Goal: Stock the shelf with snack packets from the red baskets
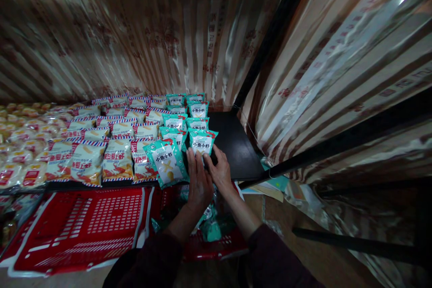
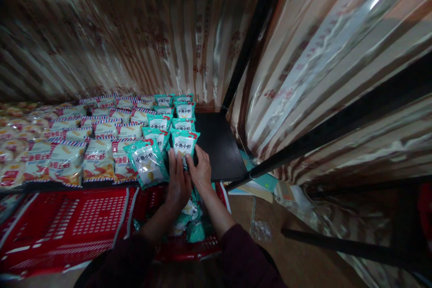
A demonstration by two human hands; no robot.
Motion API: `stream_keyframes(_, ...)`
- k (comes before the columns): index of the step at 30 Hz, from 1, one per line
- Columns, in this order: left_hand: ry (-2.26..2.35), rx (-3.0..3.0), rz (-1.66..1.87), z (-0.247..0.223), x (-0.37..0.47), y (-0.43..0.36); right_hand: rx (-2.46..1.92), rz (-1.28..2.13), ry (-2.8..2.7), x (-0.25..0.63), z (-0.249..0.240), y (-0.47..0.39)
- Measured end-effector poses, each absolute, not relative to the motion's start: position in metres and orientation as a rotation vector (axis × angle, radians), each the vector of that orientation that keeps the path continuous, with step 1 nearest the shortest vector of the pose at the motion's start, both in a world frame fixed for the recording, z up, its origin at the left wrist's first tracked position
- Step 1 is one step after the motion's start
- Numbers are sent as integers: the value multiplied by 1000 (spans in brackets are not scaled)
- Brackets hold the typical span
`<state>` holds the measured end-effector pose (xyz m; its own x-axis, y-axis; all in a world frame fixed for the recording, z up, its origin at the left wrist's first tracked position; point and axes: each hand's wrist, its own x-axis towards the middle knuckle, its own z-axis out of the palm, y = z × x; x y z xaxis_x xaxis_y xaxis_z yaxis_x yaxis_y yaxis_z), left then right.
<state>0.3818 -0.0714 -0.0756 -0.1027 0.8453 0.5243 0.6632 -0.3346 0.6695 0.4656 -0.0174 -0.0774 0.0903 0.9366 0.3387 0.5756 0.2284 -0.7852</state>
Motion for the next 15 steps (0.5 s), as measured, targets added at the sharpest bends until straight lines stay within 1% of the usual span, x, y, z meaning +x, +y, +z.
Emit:
stream_keyframes(10, 1638, 2086, 1430, -82, 381, -77, -1447, 524, -1571, 468, -71, -22)
stream_keyframes(15, 1602, 2110, 1444, -78, 375, -80, -1449, 493, -1585, 468, -68, -29)
